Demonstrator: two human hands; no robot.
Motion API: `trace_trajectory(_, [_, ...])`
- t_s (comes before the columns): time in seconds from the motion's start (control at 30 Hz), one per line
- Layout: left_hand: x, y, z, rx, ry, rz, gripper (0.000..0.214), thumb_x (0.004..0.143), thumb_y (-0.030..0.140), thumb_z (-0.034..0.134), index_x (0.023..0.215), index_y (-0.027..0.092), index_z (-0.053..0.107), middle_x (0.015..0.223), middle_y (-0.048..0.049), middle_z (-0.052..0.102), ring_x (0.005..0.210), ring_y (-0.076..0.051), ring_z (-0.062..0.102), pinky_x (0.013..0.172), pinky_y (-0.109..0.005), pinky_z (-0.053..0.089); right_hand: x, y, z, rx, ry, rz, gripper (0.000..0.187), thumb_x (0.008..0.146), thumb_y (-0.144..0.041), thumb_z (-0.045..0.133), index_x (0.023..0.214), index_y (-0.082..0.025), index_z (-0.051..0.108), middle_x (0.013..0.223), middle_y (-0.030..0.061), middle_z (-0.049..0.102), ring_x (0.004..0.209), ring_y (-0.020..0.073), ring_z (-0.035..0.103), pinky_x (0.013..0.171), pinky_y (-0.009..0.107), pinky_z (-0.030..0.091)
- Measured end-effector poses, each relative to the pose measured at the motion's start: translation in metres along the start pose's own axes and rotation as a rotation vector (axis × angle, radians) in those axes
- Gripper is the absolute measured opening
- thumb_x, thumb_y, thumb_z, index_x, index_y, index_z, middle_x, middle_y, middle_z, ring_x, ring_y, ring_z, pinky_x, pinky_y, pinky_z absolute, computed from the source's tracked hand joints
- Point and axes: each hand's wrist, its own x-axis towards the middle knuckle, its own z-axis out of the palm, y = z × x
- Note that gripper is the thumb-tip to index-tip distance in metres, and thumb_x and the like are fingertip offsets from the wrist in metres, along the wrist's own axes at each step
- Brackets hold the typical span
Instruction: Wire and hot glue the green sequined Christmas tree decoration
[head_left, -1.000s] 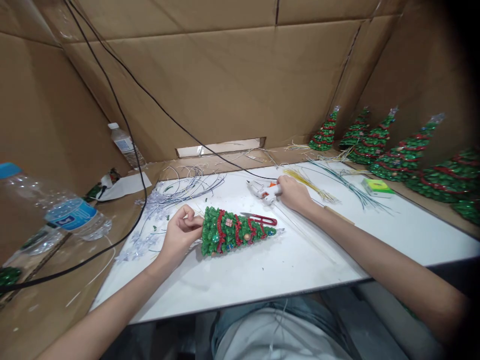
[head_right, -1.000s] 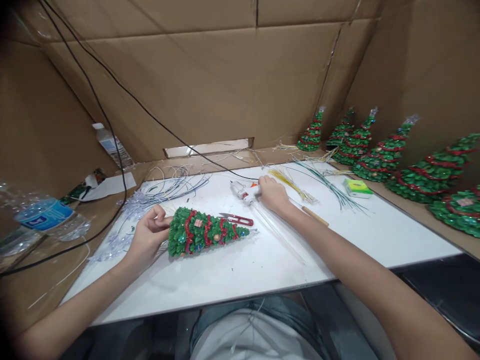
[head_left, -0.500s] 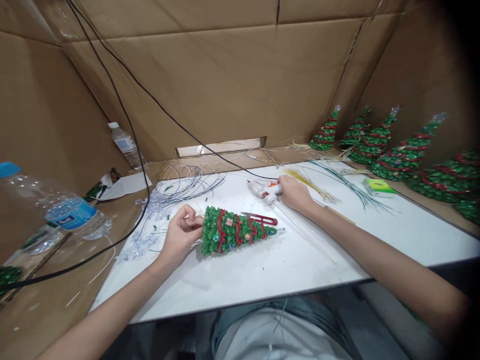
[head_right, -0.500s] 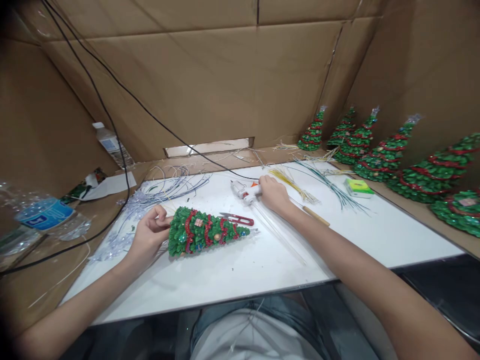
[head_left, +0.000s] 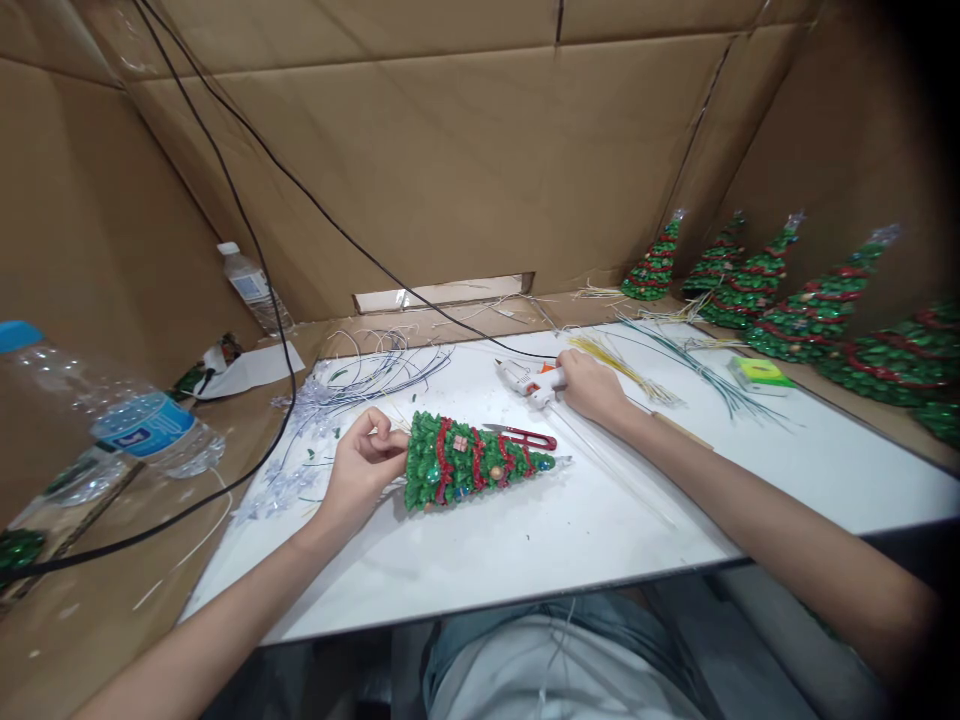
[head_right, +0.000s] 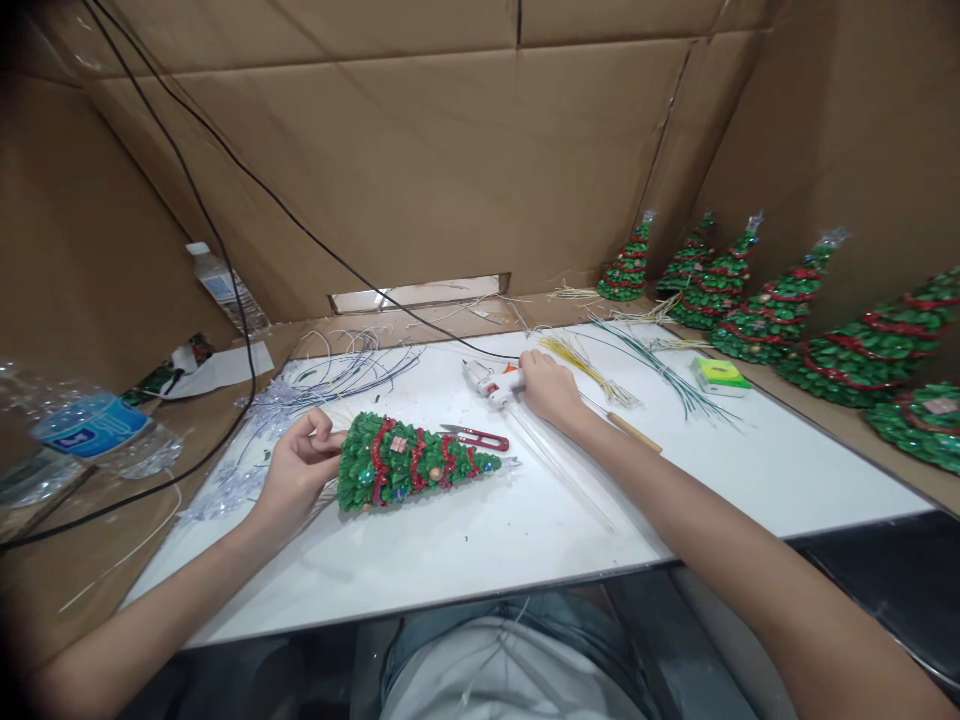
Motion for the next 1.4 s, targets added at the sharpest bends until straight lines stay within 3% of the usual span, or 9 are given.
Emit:
trace_trajectory(0.37, [-0.0006,0.0022,0.0011,0.012,-0.006,-0.007,0.05,0.065,0.012,0.082,0.078,0.023,0.035,0.055,0.0091,0.064,0.05,-0.009,0.054,0.054,-0.019,0.045,0.0004,0.0011,0.0008,0.001,0.002,0.0,0.029,0.094,-0.037,0.057,0.113,-0.016,0.06,0.113,0.0069,0.062,0.102,0.0205,0.059,0.086,0.04,0.051])
trace_trajectory(1.4, [-0.0007,0.0074,0.0031,0.034,-0.003,-0.03,0.052,0.063,0.011,0.082,0.077,0.023,0.034,0.056,0.0091,0.067,0.045,-0.008,0.055,0.049,-0.017,0.044,0.0008,0.0013,-0.0003,0.019,-0.013,0.007,0.028,0.094,-0.037,0.057,0.112,-0.016,0.06,0.112,0.0072,0.062,0.103,0.0206,0.059,0.087,0.04,0.05])
